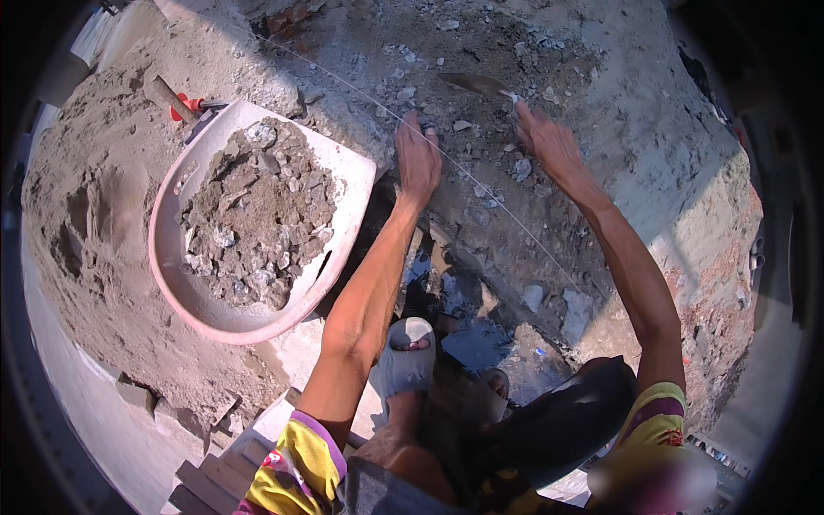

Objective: The person scoops wet cement from a pink basin using a trowel and applies it to a rough concrete surface. They spread and smooth the cement along a guide line, repeatedly scooping and smoothing the material.

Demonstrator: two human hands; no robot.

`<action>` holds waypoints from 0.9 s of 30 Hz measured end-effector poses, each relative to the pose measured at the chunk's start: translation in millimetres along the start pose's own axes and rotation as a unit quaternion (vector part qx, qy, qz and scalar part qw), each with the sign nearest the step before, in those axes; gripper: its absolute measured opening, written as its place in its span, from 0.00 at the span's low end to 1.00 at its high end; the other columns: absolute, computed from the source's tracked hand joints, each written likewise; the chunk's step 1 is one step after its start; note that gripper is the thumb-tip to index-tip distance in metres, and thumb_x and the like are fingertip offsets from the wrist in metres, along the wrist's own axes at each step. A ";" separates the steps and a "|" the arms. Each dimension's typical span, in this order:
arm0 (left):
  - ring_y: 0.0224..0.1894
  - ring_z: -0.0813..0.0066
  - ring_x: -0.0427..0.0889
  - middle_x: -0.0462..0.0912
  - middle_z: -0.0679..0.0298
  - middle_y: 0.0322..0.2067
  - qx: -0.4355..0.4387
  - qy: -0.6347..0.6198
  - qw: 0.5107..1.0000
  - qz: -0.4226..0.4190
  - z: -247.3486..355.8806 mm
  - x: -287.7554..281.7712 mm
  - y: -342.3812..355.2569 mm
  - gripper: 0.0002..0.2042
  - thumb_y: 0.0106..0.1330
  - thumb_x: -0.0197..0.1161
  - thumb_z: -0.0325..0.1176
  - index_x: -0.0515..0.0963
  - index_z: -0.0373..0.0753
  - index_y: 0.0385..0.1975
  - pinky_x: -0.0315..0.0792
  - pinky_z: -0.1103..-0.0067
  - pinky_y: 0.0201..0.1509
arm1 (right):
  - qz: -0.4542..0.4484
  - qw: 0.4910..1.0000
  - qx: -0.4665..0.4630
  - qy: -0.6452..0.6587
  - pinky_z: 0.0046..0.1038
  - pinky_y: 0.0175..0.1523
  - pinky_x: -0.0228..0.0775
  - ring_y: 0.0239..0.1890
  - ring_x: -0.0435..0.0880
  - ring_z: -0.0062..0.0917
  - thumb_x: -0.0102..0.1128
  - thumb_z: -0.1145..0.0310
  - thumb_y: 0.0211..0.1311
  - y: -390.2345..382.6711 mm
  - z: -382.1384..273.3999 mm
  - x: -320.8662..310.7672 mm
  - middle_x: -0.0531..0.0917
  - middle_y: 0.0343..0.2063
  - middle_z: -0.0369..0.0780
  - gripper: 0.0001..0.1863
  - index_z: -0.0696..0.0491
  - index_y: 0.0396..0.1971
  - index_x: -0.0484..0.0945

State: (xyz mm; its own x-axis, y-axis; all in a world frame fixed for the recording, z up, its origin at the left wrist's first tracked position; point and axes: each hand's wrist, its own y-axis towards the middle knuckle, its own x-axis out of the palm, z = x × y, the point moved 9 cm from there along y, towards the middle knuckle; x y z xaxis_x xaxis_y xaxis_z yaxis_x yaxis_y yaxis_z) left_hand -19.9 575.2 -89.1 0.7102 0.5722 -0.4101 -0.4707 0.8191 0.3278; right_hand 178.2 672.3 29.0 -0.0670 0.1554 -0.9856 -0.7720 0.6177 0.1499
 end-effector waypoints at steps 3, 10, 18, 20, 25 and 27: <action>0.75 0.33 0.55 0.56 0.30 0.71 0.015 0.017 1.000 -0.020 21.5 6.9 -3.5 0.28 0.80 0.48 0.36 0.57 0.20 0.70 0.47 0.52 0.80 | 0.116 0.979 0.165 0.023 0.54 0.38 0.76 0.34 0.84 0.54 0.56 0.66 0.73 18.8 94.4 -48.6 0.82 0.32 0.54 0.19 0.54 0.58 0.65; 0.77 0.33 0.51 0.54 0.30 0.72 0.002 0.093 0.991 0.095 20.1 1.6 2.6 0.30 0.80 0.48 0.37 0.53 0.20 0.72 0.45 0.54 0.81 | 0.039 0.994 0.102 0.014 0.52 0.36 0.72 0.35 0.84 0.55 0.55 0.64 0.75 -2.8 79.5 -2.1 0.82 0.34 0.54 0.16 0.50 0.56 0.65; 0.77 0.34 0.49 0.51 0.30 0.73 -0.024 0.033 0.993 0.111 19.8 0.2 10.9 0.33 0.80 0.47 0.38 0.47 0.21 0.74 0.47 0.53 0.80 | -0.102 0.994 -0.023 -0.039 0.52 0.36 0.73 0.34 0.84 0.54 0.57 0.63 0.73 45.4 11.1 37.2 0.83 0.32 0.53 0.15 0.50 0.52 0.65; 0.78 0.36 0.47 0.47 0.33 0.75 -0.041 0.045 0.993 0.100 10.0 1.0 10.6 0.34 0.78 0.48 0.37 0.44 0.23 0.76 0.47 0.55 0.81 | -0.143 0.989 -0.028 -0.006 0.50 0.35 0.75 0.33 0.85 0.52 0.58 0.65 0.72 41.3 -1.3 50.5 0.83 0.33 0.51 0.16 0.49 0.53 0.65; 0.79 0.37 0.46 0.46 0.36 0.76 -0.064 0.021 0.993 0.096 1.0 -3.4 9.5 0.35 0.76 0.50 0.35 0.45 0.26 0.76 0.46 0.56 0.82 | -0.032 0.993 -0.113 0.008 0.45 0.34 0.78 0.33 0.86 0.47 0.61 0.67 0.70 125.8 -48.0 -0.2 0.82 0.39 0.46 0.18 0.47 0.55 0.67; 0.79 0.37 0.46 0.47 0.36 0.76 -0.071 0.010 0.994 0.082 0.8 0.6 15.4 0.34 0.75 0.51 0.34 0.46 0.25 0.75 0.46 0.55 0.82 | 0.053 0.981 -0.184 -0.005 0.42 0.36 0.78 0.41 0.86 0.44 0.59 0.66 0.71 175.8 -101.3 -7.0 0.81 0.45 0.43 0.17 0.46 0.56 0.69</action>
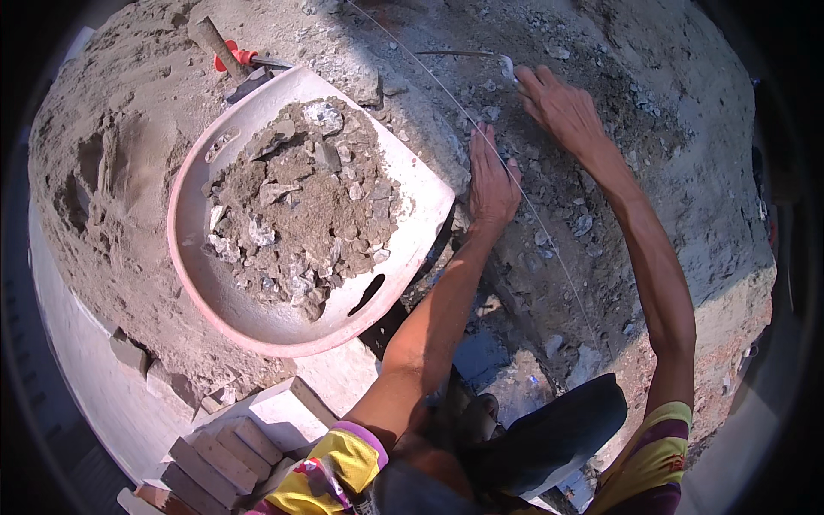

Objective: The person scoops wet cement from a pink basin using a trowel and applies it to a rough concrete surface. They spread and smooth the cement along a guide line, repeatedly scooping and smoothing the material.

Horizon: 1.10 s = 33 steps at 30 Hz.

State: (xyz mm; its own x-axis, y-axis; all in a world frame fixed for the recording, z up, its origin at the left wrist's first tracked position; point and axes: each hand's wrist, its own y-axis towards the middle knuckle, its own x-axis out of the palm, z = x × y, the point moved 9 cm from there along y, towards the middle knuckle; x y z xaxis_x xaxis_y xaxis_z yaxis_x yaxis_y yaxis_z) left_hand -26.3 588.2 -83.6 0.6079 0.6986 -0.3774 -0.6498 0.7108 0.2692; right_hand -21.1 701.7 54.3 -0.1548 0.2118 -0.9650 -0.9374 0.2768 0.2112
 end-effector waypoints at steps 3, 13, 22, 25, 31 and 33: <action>0.79 0.37 0.47 0.48 0.36 0.75 -0.001 0.002 1.000 -0.011 1.2 0.6 -1.3 0.33 0.74 0.52 0.33 0.48 0.25 0.74 0.48 0.55 0.81 | 0.100 0.992 -0.064 -0.028 0.41 0.43 0.78 0.52 0.82 0.41 0.55 0.69 0.71 83.0 -47.2 -1.8 0.79 0.49 0.44 0.18 0.44 0.59 0.72; 0.74 0.39 0.57 0.60 0.39 0.68 0.030 -0.011 0.999 0.018 -7.7 -3.1 -6.2 0.28 0.71 0.55 0.30 0.60 0.27 0.68 0.51 0.53 0.80 | -0.188 0.963 -0.034 -0.190 0.47 0.56 0.78 0.55 0.86 0.36 0.56 0.79 0.66 56.2 19.9 -25.8 0.86 0.50 0.41 0.23 0.44 0.58 0.80; 0.69 0.37 0.62 0.66 0.40 0.61 0.019 -0.040 0.999 0.005 5.0 10.3 1.9 0.24 0.68 0.59 0.28 0.66 0.31 0.63 0.53 0.53 0.78 | -0.048 0.993 -0.019 -0.107 0.42 0.42 0.84 0.40 0.90 0.43 0.56 0.74 0.65 157.4 -15.4 77.4 0.88 0.37 0.47 0.13 0.53 0.46 0.84; 0.69 0.37 0.62 0.66 0.40 0.60 0.005 0.006 1.000 0.026 -20.7 -12.7 -6.4 0.24 0.67 0.59 0.28 0.66 0.32 0.63 0.52 0.52 0.78 | -0.131 0.980 -0.129 -0.073 0.41 0.44 0.84 0.41 0.90 0.42 0.58 0.75 0.61 156.2 -63.7 68.3 0.88 0.34 0.47 0.08 0.55 0.38 0.84; 0.68 0.37 0.62 0.66 0.40 0.60 0.025 -0.023 0.999 0.027 -8.0 -4.7 -3.3 0.24 0.66 0.60 0.28 0.67 0.32 0.62 0.50 0.48 0.79 | -0.068 0.986 -0.087 -0.124 0.42 0.48 0.82 0.44 0.89 0.43 0.58 0.76 0.60 161.8 -24.8 41.7 0.88 0.37 0.48 0.08 0.58 0.37 0.83; 0.69 0.37 0.61 0.66 0.40 0.60 0.046 -0.052 0.997 0.018 11.1 10.2 -3.2 0.24 0.66 0.60 0.28 0.67 0.32 0.62 0.50 0.48 0.79 | -0.063 0.992 -0.062 -0.089 0.44 0.49 0.82 0.45 0.89 0.43 0.58 0.76 0.61 155.2 -13.1 63.5 0.88 0.39 0.48 0.08 0.58 0.38 0.83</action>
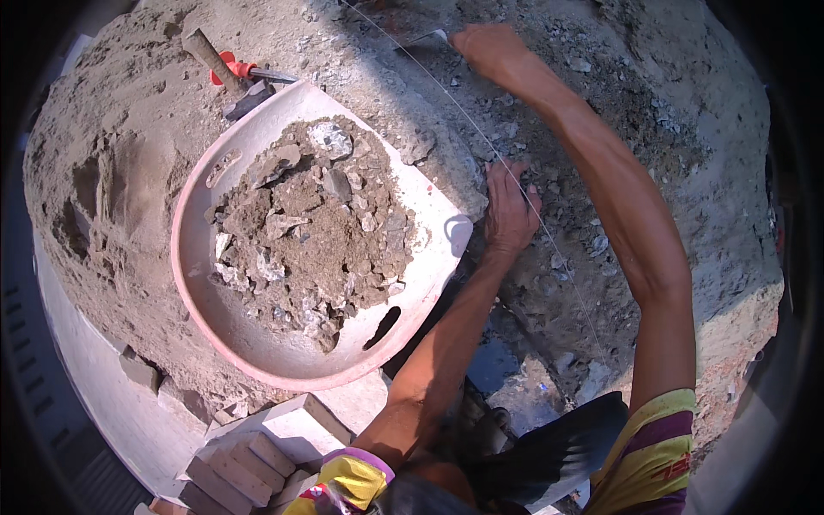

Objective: The person scoops wet cement from a pink basin using a trowel and applies it to a rough concrete surface. They spread and smooth the cement along a guide line, repeatedly scooping and smoothing the material.

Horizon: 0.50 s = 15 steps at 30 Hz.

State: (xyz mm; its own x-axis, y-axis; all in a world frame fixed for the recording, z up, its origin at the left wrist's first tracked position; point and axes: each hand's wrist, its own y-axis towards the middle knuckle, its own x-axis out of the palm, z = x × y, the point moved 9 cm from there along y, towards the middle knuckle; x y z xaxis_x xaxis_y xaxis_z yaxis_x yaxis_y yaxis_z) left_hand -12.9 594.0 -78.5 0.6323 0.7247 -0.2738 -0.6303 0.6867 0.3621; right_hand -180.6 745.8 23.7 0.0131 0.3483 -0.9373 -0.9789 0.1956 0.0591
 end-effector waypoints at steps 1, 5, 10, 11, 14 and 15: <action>0.69 0.37 0.61 0.66 0.40 0.60 0.000 0.015 1.000 0.004 -6.3 -5.2 -1.4 0.24 0.66 0.60 0.28 0.67 0.31 0.62 0.50 0.48 0.79 | -0.077 0.995 0.045 0.032 0.45 0.49 0.82 0.45 0.88 0.45 0.57 0.75 0.62 -5.3 -18.3 18.0 0.87 0.40 0.50 0.08 0.57 0.39 0.83; 0.70 0.36 0.60 0.64 0.39 0.62 0.009 0.043 0.999 0.014 -21.6 -20.4 -5.8 0.24 0.66 0.59 0.27 0.65 0.29 0.62 0.51 0.45 0.79 | -0.230 0.973 -0.015 -0.017 0.45 0.48 0.82 0.44 0.88 0.46 0.57 0.77 0.61 -52.7 -46.1 -34.0 0.86 0.37 0.51 0.07 0.58 0.38 0.82; 0.75 0.36 0.53 0.55 0.39 0.68 0.019 0.005 0.999 0.048 -3.2 -22.0 -1.9 0.30 0.64 0.60 0.24 0.61 0.29 0.66 0.51 0.50 0.80 | -0.027 0.999 -0.007 -0.024 0.44 0.46 0.81 0.43 0.88 0.46 0.57 0.77 0.61 -30.2 -0.5 -33.7 0.86 0.36 0.51 0.06 0.58 0.36 0.81; 0.76 0.35 0.51 0.53 0.39 0.70 0.018 0.012 0.998 0.057 -5.0 -29.1 -4.5 0.31 0.64 0.60 0.24 0.59 0.29 0.67 0.51 0.51 0.80 | -0.054 0.998 -0.007 -0.008 0.44 0.46 0.81 0.43 0.88 0.46 0.56 0.78 0.61 -26.6 -12.7 -20.4 0.86 0.36 0.51 0.06 0.58 0.36 0.81; 0.78 0.33 0.46 0.47 0.39 0.73 -0.001 -0.013 0.999 0.043 -10.2 -26.3 -3.2 0.34 0.66 0.59 0.26 0.54 0.27 0.71 0.51 0.51 0.80 | -0.153 0.988 -0.011 0.014 0.43 0.48 0.82 0.42 0.88 0.45 0.56 0.77 0.62 -69.5 -27.9 -3.0 0.85 0.36 0.50 0.09 0.59 0.41 0.81; 0.78 0.33 0.46 0.46 0.38 0.73 0.004 -0.008 0.999 0.045 -10.3 -25.5 -6.5 0.35 0.67 0.58 0.27 0.52 0.26 0.72 0.52 0.51 0.80 | -0.179 0.983 -0.018 0.013 0.43 0.49 0.81 0.43 0.88 0.44 0.55 0.75 0.64 -104.8 -33.1 -9.5 0.86 0.37 0.50 0.10 0.59 0.43 0.81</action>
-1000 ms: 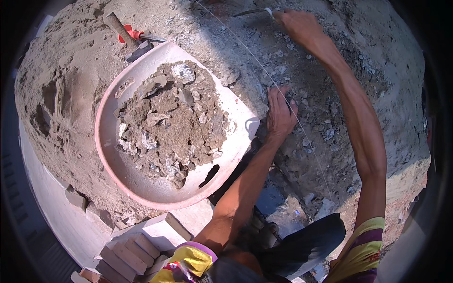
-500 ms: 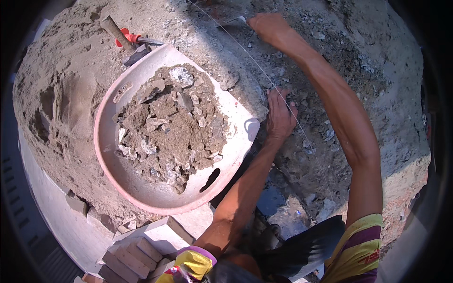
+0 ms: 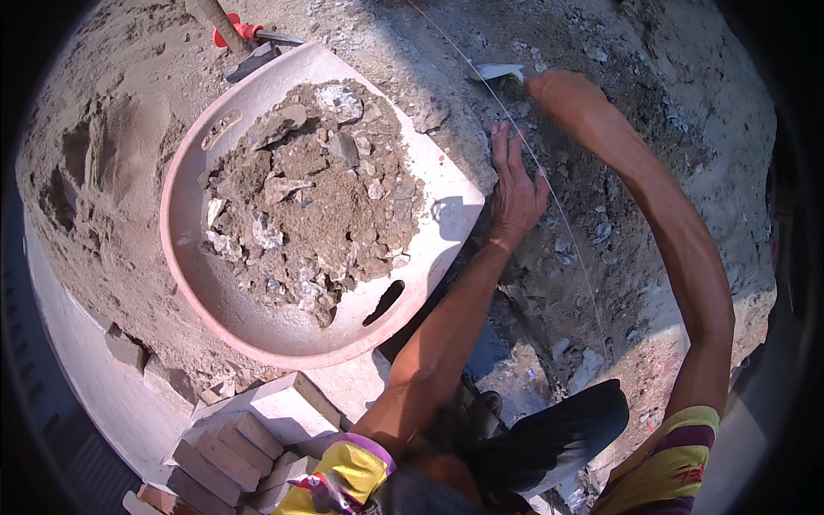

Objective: The person scoops wet cement from a pink basin using a trowel and applies it to a rough concrete surface. They spread and smooth the cement along a guide line, repeatedly scooping and smoothing the material.

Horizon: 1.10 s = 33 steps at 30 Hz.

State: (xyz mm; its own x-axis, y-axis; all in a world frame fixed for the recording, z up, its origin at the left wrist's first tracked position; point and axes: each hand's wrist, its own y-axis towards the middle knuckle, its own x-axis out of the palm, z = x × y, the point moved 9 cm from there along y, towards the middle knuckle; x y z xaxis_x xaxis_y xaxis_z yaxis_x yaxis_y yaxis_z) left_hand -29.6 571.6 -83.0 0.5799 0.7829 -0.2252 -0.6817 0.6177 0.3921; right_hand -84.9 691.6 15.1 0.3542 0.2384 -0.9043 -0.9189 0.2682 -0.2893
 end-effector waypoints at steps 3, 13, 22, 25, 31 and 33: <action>0.78 0.34 0.46 0.41 0.37 0.75 0.026 0.018 0.999 0.013 1.2 -1.0 2.5 0.37 0.69 0.56 0.29 0.46 0.24 0.73 0.53 0.51 0.79 | -0.131 0.990 0.039 0.013 0.43 0.52 0.81 0.47 0.87 0.44 0.53 0.70 0.69 -71.6 12.5 8.3 0.86 0.39 0.50 0.14 0.59 0.49 0.80; 0.78 0.36 0.48 0.37 0.37 0.77 0.039 0.064 0.997 -0.002 5.9 4.5 0.9 0.41 0.70 0.55 0.29 0.37 0.24 0.76 0.52 0.55 0.80 | -0.092 0.993 0.065 0.021 0.44 0.52 0.80 0.47 0.88 0.44 0.54 0.72 0.68 -78.8 2.9 3.2 0.86 0.41 0.51 0.10 0.57 0.42 0.83; 0.77 0.32 0.47 0.34 0.34 0.76 0.058 0.013 0.998 0.012 3.6 0.0 0.3 0.40 0.73 0.52 0.34 0.35 0.26 0.76 0.51 0.49 0.79 | 0.015 0.996 0.071 0.050 0.44 0.49 0.80 0.44 0.87 0.46 0.53 0.71 0.70 -40.4 19.1 -31.9 0.86 0.42 0.49 0.13 0.55 0.49 0.81; 0.78 0.31 0.43 0.34 0.34 0.76 0.049 0.013 0.999 0.017 6.4 -0.2 -0.7 0.39 0.75 0.50 0.38 0.37 0.26 0.76 0.47 0.48 0.79 | 0.017 0.997 0.020 0.066 0.42 0.48 0.81 0.44 0.88 0.45 0.54 0.72 0.69 -29.8 -14.9 8.6 0.86 0.40 0.50 0.14 0.57 0.52 0.80; 0.79 0.31 0.39 0.39 0.35 0.75 0.076 0.023 0.997 -0.007 2.1 -0.5 -2.1 0.37 0.76 0.49 0.44 0.43 0.26 0.74 0.47 0.48 0.79 | -0.161 0.985 0.063 -0.009 0.40 0.53 0.81 0.50 0.88 0.41 0.58 0.75 0.63 -105.9 9.4 -14.0 0.88 0.43 0.46 0.10 0.57 0.42 0.84; 0.79 0.31 0.40 0.39 0.34 0.75 0.067 -0.017 0.998 0.002 0.1 0.2 -2.2 0.38 0.76 0.50 0.45 0.42 0.26 0.74 0.46 0.48 0.79 | -0.084 0.995 0.060 0.002 0.40 0.52 0.82 0.49 0.88 0.41 0.60 0.76 0.62 -91.0 21.9 -30.3 0.88 0.43 0.46 0.10 0.56 0.42 0.84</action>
State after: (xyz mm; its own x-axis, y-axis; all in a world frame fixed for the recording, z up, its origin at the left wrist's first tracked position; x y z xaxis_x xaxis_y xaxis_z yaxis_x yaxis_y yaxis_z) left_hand -27.9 570.4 -83.8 0.5943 0.7806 -0.1935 -0.6192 0.5977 0.5093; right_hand -8.1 680.4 75.6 0.5010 0.1776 -0.8470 -0.8188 0.4142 -0.3975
